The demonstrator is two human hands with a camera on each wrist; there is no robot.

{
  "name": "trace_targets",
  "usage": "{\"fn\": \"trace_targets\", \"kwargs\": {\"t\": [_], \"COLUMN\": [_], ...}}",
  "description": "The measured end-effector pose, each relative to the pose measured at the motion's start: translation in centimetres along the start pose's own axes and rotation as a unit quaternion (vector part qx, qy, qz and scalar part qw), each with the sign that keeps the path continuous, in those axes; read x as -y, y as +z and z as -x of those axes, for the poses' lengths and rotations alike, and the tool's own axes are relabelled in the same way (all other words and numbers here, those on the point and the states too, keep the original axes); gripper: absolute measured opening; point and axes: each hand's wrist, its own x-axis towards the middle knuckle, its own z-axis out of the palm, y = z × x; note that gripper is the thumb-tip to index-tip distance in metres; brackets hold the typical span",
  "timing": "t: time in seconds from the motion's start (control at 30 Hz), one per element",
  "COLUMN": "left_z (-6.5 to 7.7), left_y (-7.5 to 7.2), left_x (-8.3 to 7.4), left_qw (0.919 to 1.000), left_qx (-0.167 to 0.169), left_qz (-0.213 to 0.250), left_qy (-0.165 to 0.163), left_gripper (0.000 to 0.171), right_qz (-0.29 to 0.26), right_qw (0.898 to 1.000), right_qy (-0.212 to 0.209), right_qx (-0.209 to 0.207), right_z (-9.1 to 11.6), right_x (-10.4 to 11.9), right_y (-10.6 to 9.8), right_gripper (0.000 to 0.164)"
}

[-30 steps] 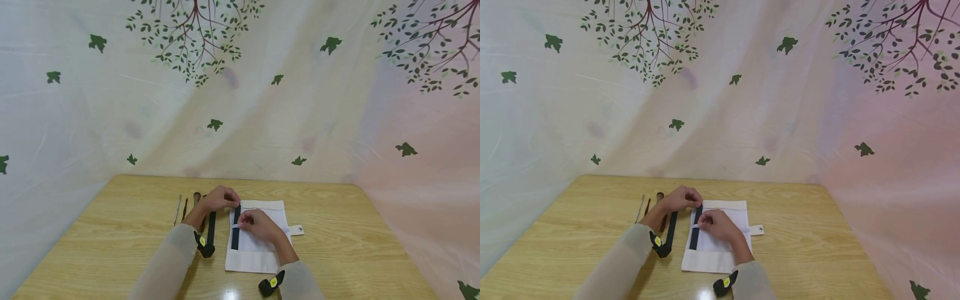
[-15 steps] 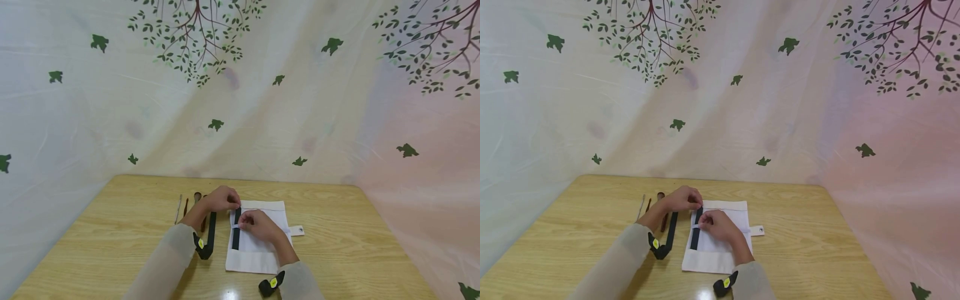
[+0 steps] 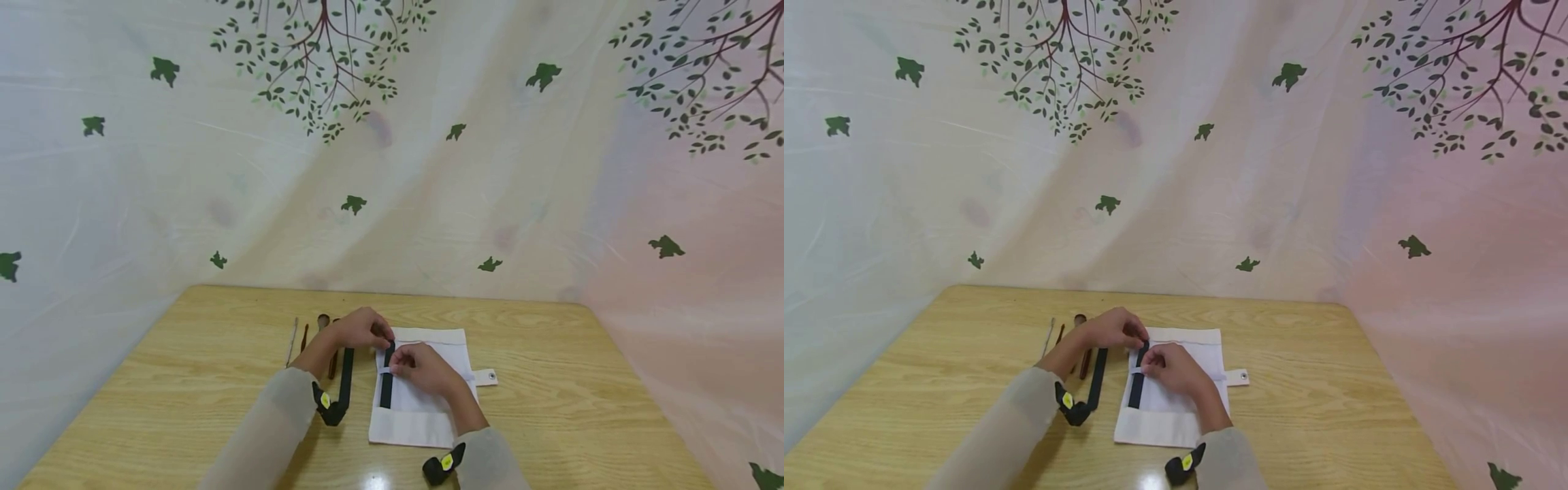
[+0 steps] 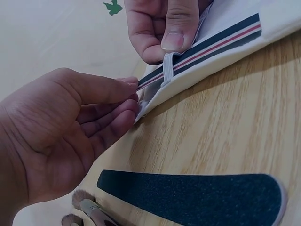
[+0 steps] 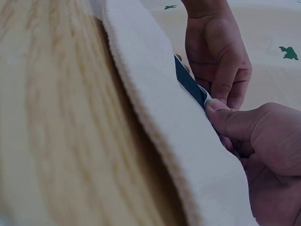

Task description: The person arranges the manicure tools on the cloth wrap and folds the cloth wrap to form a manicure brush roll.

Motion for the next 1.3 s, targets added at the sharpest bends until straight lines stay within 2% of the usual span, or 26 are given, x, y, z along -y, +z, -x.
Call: {"fn": "trace_targets", "kwargs": {"t": [0.47,0.83,1.07,1.3], "left_z": [0.9,1.1,1.2,1.2], "left_y": [0.4,0.3,0.1,0.2], "left_x": [0.2,0.1,-0.2,-0.1], "left_qw": [0.9981,0.9978,0.9977,0.9976], "left_qx": [0.008,0.0,0.0,-0.002], "left_qz": [0.05,0.05,0.047,0.05], "left_qy": [-0.034,-0.042,-0.048,-0.048], "left_gripper": [0.02,0.018,0.017,0.018], "right_qz": [0.015,0.021,0.047,0.072], "right_qw": [1.0,1.0,0.999,0.997], "right_qy": [-0.002,0.01,0.01,0.022], "right_qx": [0.002,0.007,0.008,0.034], "right_z": [0.0,0.2,0.5,1.0], "right_x": [0.2,1.0,1.0,1.0], "right_y": [0.0,-0.5,-1.5,-2.9], "right_gripper": [0.006,0.006,0.006,0.006]}}
